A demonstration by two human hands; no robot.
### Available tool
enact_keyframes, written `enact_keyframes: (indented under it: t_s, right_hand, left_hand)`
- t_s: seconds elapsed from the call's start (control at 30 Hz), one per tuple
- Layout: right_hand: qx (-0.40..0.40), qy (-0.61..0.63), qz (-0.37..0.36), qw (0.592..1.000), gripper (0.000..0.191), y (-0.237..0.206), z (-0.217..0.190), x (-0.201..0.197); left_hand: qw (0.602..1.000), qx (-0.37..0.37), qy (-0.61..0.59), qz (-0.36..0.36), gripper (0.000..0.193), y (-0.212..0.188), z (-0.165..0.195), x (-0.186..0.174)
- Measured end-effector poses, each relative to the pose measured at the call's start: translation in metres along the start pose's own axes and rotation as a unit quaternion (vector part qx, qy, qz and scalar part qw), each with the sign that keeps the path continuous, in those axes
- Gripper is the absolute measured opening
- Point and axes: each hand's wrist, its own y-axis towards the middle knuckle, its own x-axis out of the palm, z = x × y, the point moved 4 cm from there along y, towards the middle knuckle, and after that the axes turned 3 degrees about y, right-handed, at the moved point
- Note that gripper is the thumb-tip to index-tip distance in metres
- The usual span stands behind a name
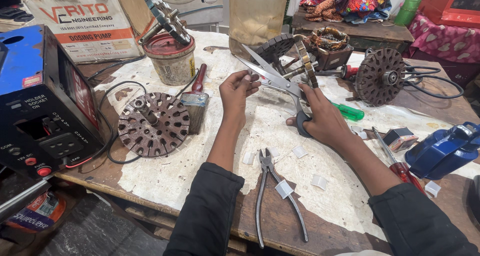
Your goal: The person uses large shears to cut small white plastic pieces on a cluttered workbench. They pick up a piece, position it between the shears, and cut it, repeating the process with several pieces. The person also briefly handles a black circular motor stator part.
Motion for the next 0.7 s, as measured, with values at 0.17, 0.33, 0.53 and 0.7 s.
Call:
enact_keyframes:
  t_s: [0.17,0.33,0.53,0.7]
  right_hand:
    - [-0.012,-0.034,0.005,0.999,0.115,0.0021,-0.0016,-0.0003]
    - [0.0,-0.043,0.001,0.999,0.115,0.0018,-0.0015,-0.0001]
    - [-0.017,-0.038,0.007,0.999,0.112,0.001,-0.0039,-0.0012]
    - [0.015,-0.031,0.002,0.999,0.105,0.001,-0.0015,-0.0022]
  left_hand:
    - [0.998,0.007,-0.048,0.043,0.017,0.002,-0.0001,-0.0053]
    - [0.995,0.0,-0.076,0.06,0.016,0.0003,0.004,-0.0069]
    - [0.992,-0.018,-0.102,0.072,0.016,-0.0018,0.0066,-0.006]
    - [0.993,-0.03,-0.098,0.061,0.015,-0.001,0.005,-0.0047]
